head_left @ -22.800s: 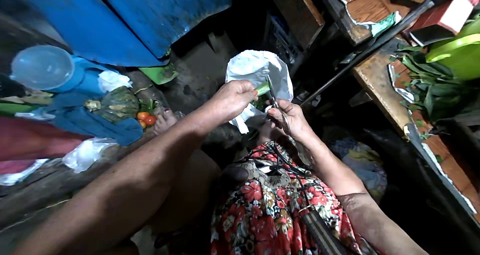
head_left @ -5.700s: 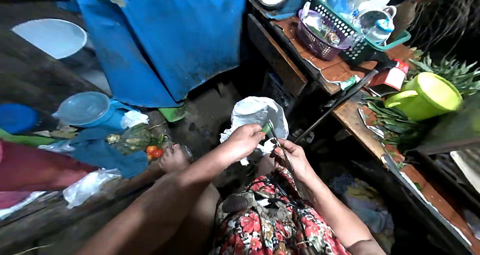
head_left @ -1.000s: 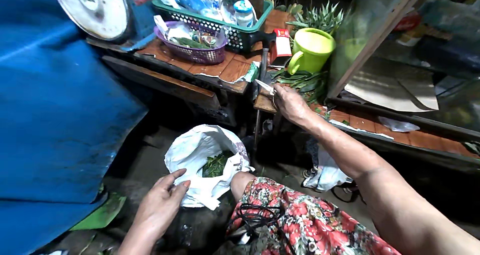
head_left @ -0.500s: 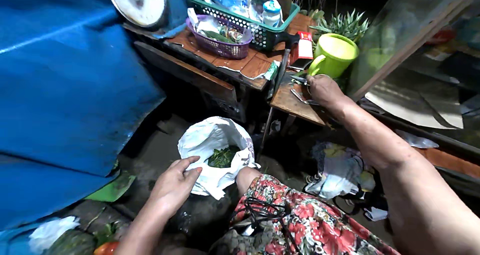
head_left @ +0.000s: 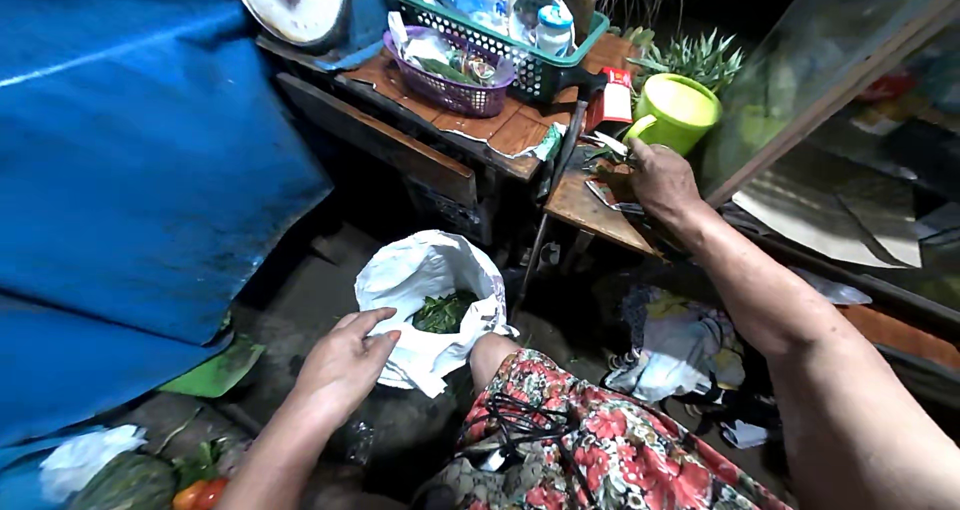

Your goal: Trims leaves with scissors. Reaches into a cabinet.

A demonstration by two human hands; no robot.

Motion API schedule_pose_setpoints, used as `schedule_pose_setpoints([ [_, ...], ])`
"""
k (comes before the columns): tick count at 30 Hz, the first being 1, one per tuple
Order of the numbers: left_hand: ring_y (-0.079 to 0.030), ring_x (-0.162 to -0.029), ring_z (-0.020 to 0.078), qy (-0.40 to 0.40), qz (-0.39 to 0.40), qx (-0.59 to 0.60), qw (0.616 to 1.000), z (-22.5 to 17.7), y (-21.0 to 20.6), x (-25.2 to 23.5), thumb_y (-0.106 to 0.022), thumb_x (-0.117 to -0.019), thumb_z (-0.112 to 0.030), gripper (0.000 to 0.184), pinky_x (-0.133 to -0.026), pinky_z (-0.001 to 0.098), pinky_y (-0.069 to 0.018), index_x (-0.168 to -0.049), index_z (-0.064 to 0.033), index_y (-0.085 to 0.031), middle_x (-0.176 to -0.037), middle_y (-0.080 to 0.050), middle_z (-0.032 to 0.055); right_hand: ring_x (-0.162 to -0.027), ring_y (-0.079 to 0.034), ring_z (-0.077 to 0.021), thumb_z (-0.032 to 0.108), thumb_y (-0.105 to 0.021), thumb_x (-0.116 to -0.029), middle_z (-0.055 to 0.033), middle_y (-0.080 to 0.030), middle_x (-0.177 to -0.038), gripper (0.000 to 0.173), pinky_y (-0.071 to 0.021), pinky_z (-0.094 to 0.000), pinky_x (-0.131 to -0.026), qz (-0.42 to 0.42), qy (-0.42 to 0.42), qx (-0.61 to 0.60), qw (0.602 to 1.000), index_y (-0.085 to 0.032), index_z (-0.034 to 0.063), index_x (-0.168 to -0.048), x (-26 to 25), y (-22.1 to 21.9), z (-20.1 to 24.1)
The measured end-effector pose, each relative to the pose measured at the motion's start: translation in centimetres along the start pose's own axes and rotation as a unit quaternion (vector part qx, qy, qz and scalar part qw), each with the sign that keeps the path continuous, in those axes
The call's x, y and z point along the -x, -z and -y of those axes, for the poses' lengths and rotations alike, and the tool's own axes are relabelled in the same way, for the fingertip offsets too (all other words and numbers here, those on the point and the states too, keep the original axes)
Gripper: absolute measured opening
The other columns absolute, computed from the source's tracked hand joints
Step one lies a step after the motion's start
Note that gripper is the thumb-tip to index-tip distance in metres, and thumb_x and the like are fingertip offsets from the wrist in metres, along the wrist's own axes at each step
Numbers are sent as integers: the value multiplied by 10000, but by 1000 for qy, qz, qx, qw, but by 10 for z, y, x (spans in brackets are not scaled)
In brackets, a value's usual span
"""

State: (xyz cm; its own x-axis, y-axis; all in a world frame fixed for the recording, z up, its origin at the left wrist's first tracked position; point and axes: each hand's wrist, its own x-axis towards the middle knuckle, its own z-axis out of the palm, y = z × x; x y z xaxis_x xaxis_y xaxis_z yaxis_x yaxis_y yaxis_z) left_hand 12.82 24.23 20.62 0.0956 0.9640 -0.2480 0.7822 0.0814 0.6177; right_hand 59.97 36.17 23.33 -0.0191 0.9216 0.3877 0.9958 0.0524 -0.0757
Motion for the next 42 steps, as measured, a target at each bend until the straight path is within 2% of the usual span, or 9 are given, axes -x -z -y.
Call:
schedule_pose_setpoints([
  [4, -661, -988, 314, -5, 0, -9, 1000, 0, 1, -1, -611, -1034, -171, 349, -875, 516, -532, -1359, -45, -622, -1371, -573, 219, -1062, -682, -421, 100, -583, -972, -236, -695, -1153, 514, -532, -577, -926, -49, -32, -53, 997, -519, 42, -1479, 1, 6, -3],
  [8, -656, -1008, 326, -8, -2, -8, 1000, 1, 0, 0, -616, -1030, -167, 346, -885, 533, -524, -1351, -38, -625, -1366, -573, 226, -1068, -687, -393, 119, -562, -990, -237, -683, -1209, 537, -531, -563, -937, -99, -57, -109, 987, -471, 35, -1512, -5, 12, -6],
  [11, -653, -1008, 326, -10, -5, -10, 1000, 3, 0, 0, -621, -1028, -168, 346, -882, 532, -521, -1349, -39, -628, -1364, -575, 224, -1095, -676, -359, 86, -544, -981, -236, -670, -1240, 496, -525, -513, -969, -122, -79, -158, 977, -509, 3, -1469, -9, 19, -8],
  [15, -652, -991, 323, -10, -8, -13, 1000, 3, 1, 0, -621, -1028, -161, 340, -873, 526, -520, -1346, -41, -632, -1359, -577, 225, -962, -692, -269, 68, -535, -972, -197, -696, -1146, 461, -553, -436, -882, -156, -109, -227, 955, -540, 3, -1429, -15, 21, -12],
  [18, -649, -995, 333, -8, -8, -16, 1000, 2, 0, 0, -618, -1029, -156, 338, -875, 531, -518, -1345, -38, -632, -1354, -578, 231, -1000, -679, -193, 42, -548, -954, -175, -691, -1173, 468, -537, -348, -915, -179, -144, -289, 929, -543, -8, -1420, -16, 27, -9],
  [23, -656, -1002, 322, -10, -8, -11, 1000, 6, -1, -1, -623, -1025, -150, 337, -878, 524, -527, -1342, -35, -632, -1356, -581, 223, -1062, -667, -158, 39, -559, -953, -210, -660, -1252, 484, -525, -276, -947, -244, -101, -312, 913, -513, -79, -1420, -22, 31, -16],
  [31, -652, -997, 341, -13, 1, -19, 1000, 4, -1, -1, -616, -1031, -159, 337, -873, 544, -515, -1341, -27, -629, -1344, -586, 233, -930, -645, -106, 6, -566, -923, -155, -676, -1178, 496, -521, -248, -863, -232, -117, -320, 911, -542, -33, -1417, -27, 37, -13],
  [36, -651, -1037, 376, -14, 2, -25, 1000, 6, -1, -3, -619, -1029, -165, 341, -905, 583, -507, -1340, -26, -633, -1340, -588, 245, -1048, -653, -125, 16, -564, -918, -164, -670, -1233, 489, -512, -261, -939, -225, -135, -331, 906, -552, -36, -1404, -26, 41, -8],
  [42, -652, -1007, 364, -16, 1, -28, 999, 5, -1, -3, -610, -1033, -161, 329, -884, 575, -506, -1335, -32, -636, -1330, -596, 237, -1061, -651, -110, 10, -570, -914, -168, -661, -1246, 481, -511, -232, -944, -249, -127, -347, 895, -544, -62, -1388, -29, 44, -10],
])
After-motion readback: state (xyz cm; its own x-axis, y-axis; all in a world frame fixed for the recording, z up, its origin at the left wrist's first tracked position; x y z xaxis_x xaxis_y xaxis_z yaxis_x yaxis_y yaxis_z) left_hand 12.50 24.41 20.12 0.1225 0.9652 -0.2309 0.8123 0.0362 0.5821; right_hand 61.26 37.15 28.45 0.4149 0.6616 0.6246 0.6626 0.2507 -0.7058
